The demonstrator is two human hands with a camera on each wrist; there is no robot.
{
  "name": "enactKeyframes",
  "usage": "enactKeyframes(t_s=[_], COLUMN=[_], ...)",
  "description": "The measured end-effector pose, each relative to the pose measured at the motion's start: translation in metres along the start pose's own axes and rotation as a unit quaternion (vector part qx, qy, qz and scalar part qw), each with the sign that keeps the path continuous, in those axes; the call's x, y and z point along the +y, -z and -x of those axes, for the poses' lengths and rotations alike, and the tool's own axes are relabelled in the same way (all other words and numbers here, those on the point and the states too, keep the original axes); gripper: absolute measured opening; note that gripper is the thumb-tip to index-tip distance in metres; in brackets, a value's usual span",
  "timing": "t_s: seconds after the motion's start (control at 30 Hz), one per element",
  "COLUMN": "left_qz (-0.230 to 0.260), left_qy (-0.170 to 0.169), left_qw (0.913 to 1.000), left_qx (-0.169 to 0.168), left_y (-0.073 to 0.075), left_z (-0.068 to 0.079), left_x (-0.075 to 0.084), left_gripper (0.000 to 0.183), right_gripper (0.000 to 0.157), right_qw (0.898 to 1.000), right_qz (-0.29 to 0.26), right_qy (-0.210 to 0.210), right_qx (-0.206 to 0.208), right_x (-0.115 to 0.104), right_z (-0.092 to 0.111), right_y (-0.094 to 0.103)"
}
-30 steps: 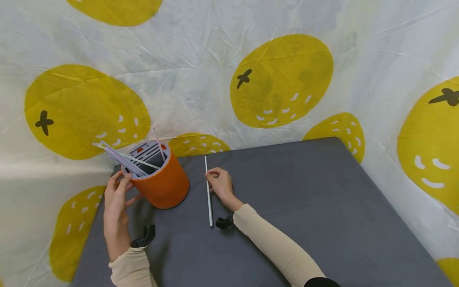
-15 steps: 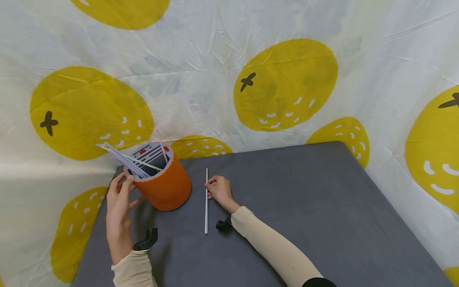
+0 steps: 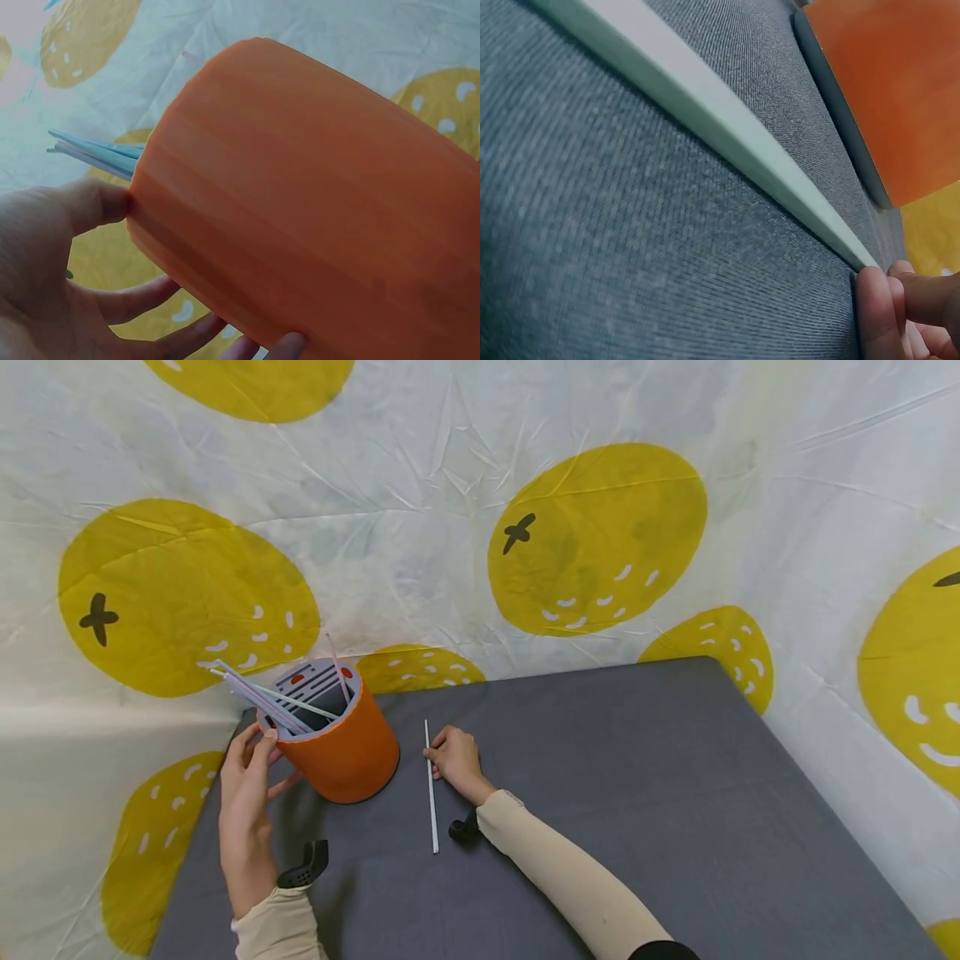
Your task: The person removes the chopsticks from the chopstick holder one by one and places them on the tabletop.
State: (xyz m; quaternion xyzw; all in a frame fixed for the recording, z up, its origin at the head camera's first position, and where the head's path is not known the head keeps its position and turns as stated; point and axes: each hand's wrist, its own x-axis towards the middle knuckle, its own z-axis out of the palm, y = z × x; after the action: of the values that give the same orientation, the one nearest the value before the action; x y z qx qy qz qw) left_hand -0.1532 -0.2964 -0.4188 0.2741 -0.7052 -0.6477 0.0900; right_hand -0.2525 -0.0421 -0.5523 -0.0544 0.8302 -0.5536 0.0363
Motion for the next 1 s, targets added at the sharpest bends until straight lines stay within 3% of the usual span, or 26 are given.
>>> enactKeyframes(t_s=[0.33,0.57,0.77,1.0], left_qz=[0.010,0.013,0.016,0.018], left_qy=[-0.008,-0.016,-0.012,-0.007], left_qw=[0.9999,0.9998,0.9998,0.9998], left_qx=[-0.005,-0.004,-0.002,-0.010], left_y=[0.002,0.000,0.000,0.001], left_z=[0.004,0.006,0.005,0.006], left_x=[0.002,0.004,0.003,0.003], left_gripper=[0.065,0.066,0.065,0.065], right_gripper=[0.010,0.011,0.016,0.031], right_qw=[1.000,0.997,0.994,0.985], right_qz=[0.025,0.023,-0.029,-0.062], right_qy=[0.013,0.061,0.087,0.148], right_qx=[-0.013,-0.035,-0.059,-0.069], right_x=[-0.006,-0.014,-0.041,-0.079], right_z=[0.003,0.000,-0.008,-0.012], right_y=[0.003,0.007,0.010,0.016])
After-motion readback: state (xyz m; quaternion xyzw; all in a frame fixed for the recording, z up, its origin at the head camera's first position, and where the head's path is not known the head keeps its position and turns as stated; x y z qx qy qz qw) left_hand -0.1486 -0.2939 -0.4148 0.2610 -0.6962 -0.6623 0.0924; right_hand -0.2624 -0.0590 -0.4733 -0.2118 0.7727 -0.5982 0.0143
